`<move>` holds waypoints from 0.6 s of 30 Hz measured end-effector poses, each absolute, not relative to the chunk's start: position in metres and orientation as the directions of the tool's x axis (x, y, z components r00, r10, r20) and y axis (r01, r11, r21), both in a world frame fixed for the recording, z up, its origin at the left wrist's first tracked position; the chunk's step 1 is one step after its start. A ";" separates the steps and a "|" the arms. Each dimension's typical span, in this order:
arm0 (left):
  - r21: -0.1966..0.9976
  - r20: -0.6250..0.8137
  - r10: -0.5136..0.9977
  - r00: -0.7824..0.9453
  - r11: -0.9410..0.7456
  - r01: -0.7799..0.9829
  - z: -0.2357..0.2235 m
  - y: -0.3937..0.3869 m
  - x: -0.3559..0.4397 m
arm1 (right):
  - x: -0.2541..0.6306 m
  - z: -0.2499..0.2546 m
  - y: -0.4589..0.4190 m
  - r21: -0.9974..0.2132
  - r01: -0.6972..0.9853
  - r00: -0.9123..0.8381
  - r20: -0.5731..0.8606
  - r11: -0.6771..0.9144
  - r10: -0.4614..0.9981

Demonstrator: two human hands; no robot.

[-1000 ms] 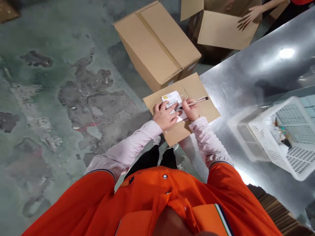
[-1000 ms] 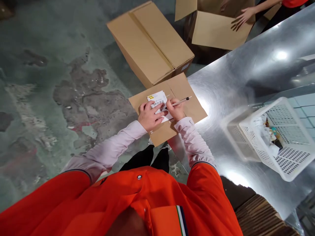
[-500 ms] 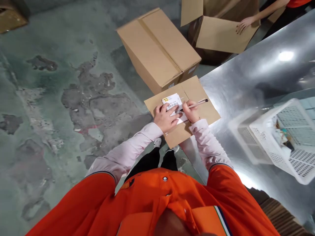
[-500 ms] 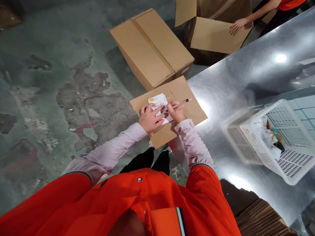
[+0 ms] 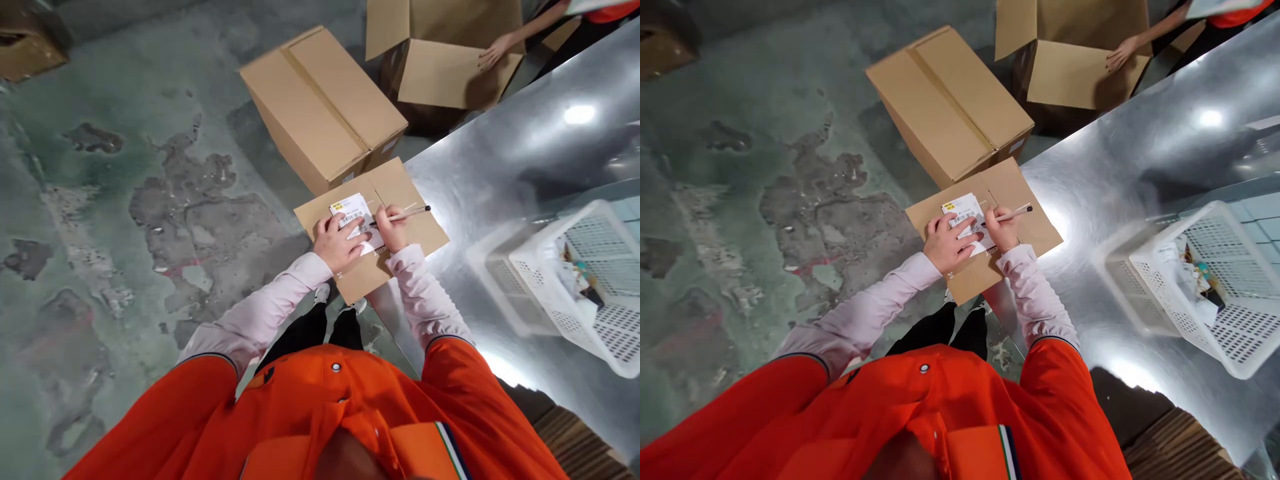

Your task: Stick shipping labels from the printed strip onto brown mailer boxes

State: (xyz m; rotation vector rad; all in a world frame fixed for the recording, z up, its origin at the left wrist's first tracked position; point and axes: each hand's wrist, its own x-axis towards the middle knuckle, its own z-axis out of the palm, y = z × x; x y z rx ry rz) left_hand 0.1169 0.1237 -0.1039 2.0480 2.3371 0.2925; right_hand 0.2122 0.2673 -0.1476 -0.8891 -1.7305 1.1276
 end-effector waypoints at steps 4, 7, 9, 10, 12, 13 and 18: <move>0.161 0.110 0.983 -0.148 0.129 0.978 -0.103 0.124 0.117 | 0.210 -0.149 0.268 -0.920 0.095 -0.389 0.317 0.380 0.865; 0.162 0.114 0.982 -0.149 0.130 0.978 -0.103 0.124 0.118 | 0.210 -0.151 0.269 -0.912 0.087 -0.408 0.334 0.401 0.850; 0.161 0.112 0.982 -0.151 0.132 0.978 -0.103 0.124 0.118 | 0.211 -0.152 0.270 -0.908 0.090 -0.408 0.341 0.409 0.847; 0.162 0.111 0.982 -0.152 0.133 0.978 -0.103 0.124 0.118 | 0.211 -0.152 0.271 -0.906 0.092 -0.410 0.344 0.413 0.845; 0.162 0.109 0.982 -0.152 0.134 0.978 -0.103 0.124 0.118 | 0.210 -0.153 0.271 -0.903 0.105 -0.416 0.340 0.417 0.843; 0.162 0.111 0.982 -0.151 0.132 0.978 -0.102 0.124 0.118 | 0.210 -0.154 0.272 -0.902 0.116 -0.416 0.337 0.417 0.845; 0.169 0.124 0.981 -0.149 0.127 0.977 -0.102 0.124 0.117 | 0.208 -0.152 0.271 -0.896 0.146 -0.372 0.343 0.419 0.862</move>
